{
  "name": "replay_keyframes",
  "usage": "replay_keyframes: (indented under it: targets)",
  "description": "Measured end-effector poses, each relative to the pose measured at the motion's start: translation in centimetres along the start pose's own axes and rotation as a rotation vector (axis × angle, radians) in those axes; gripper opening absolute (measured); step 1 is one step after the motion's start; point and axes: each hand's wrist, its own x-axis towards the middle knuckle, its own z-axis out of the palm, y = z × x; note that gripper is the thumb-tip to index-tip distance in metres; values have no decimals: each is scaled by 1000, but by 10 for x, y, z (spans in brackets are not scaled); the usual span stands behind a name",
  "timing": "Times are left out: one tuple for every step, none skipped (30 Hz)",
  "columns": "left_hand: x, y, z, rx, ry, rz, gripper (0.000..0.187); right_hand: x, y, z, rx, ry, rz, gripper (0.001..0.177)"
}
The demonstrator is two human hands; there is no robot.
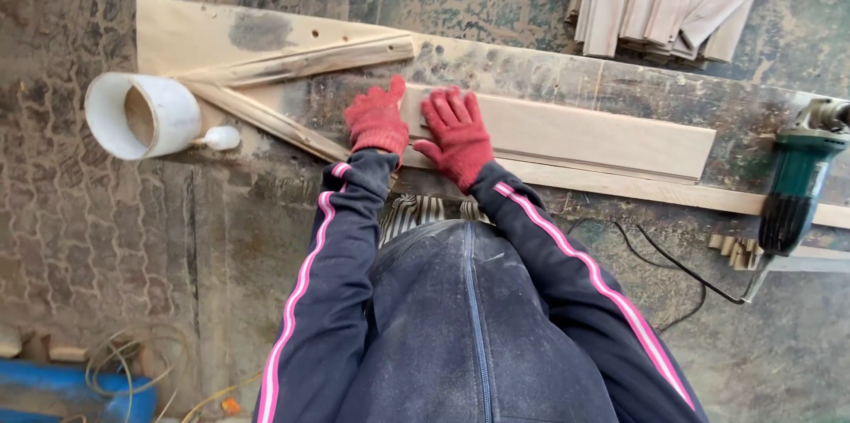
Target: The recorder sands a wooden plank first using an angle grinder with a sanding attachment and then by hand with a sanding block.
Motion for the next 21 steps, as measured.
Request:
replay_keyframes:
  targets:
    - [0, 0, 2, -8, -3, -5, 79, 3, 4, 3, -31, -37, -58, 76]
    - [-1, 1, 2, -13, -5, -4, 78, 7, 9, 5, -64, -71, -111, 74]
    - [-8, -2, -5, -11, -8, -11, 78, -7, 20, -19, -56, -73, -114, 74]
    - [-13, 0, -11, -23, -10, -7, 79, -22, 36, -44, -54, -35, -27, 70]
    - [-18, 1, -17, -35, -12, -2, 79, -36, 51, -69, -53, 3, 60, 66]
    - [-17, 0, -15, -43, -14, 1, 79, -62, 71, -84, -59, -2, 58, 66]
    - [-17, -2, -13, -61, -10, 16, 80, -87, 89, -99, -137, -8, 100, 65]
    - [-16, -5, -12, -80, -2, 25, 80, -108, 108, -114, -212, -11, 135, 66]
    - [-13, -6, -12, -90, -1, 22, 80, -120, 120, -114, -216, -15, 127, 66]
    - [-11, -9, -9, -97, 18, 45, 81, -136, 129, -111, -237, -26, 131, 66]
    - [-10, -12, -5, -103, 36, 67, 83, -153, 137, -108, -257, -37, 136, 68]
    - [-9, -12, -4, -101, 37, 63, 83, -140, 124, -99, -254, -36, 134, 68]
    - [-9, -12, -3, -97, 23, 65, 82, -127, 111, -90, -171, -22, 96, 66]
    - [-7, -12, -4, -96, 14, 64, 82, -111, 99, -82, -89, -5, 53, 64]
    - [-6, -14, -4, -97, 20, 59, 82, -91, 76, -67, -88, -2, 47, 64]
    - [-6, -14, -2, -94, 28, 71, 82, -76, 52, -54, -78, -20, -41, 67]
    - [-5, -14, 1, -91, 37, 84, 81, -60, 29, -40, -69, -38, -128, 70]
    - [-7, -14, 4, -89, 37, 84, 81, -54, 18, -33, -69, -37, -127, 70]
    - [-8, -15, 7, -92, 33, 95, 82, -46, 6, -27, -94, -39, -169, 70]
    - [-7, -16, 6, -95, 34, 105, 83, -35, -4, -22, -120, -37, -215, 71]
    - [-6, -17, 2, -95, 39, 104, 83, -40, 12, -33, -121, -33, -217, 71]
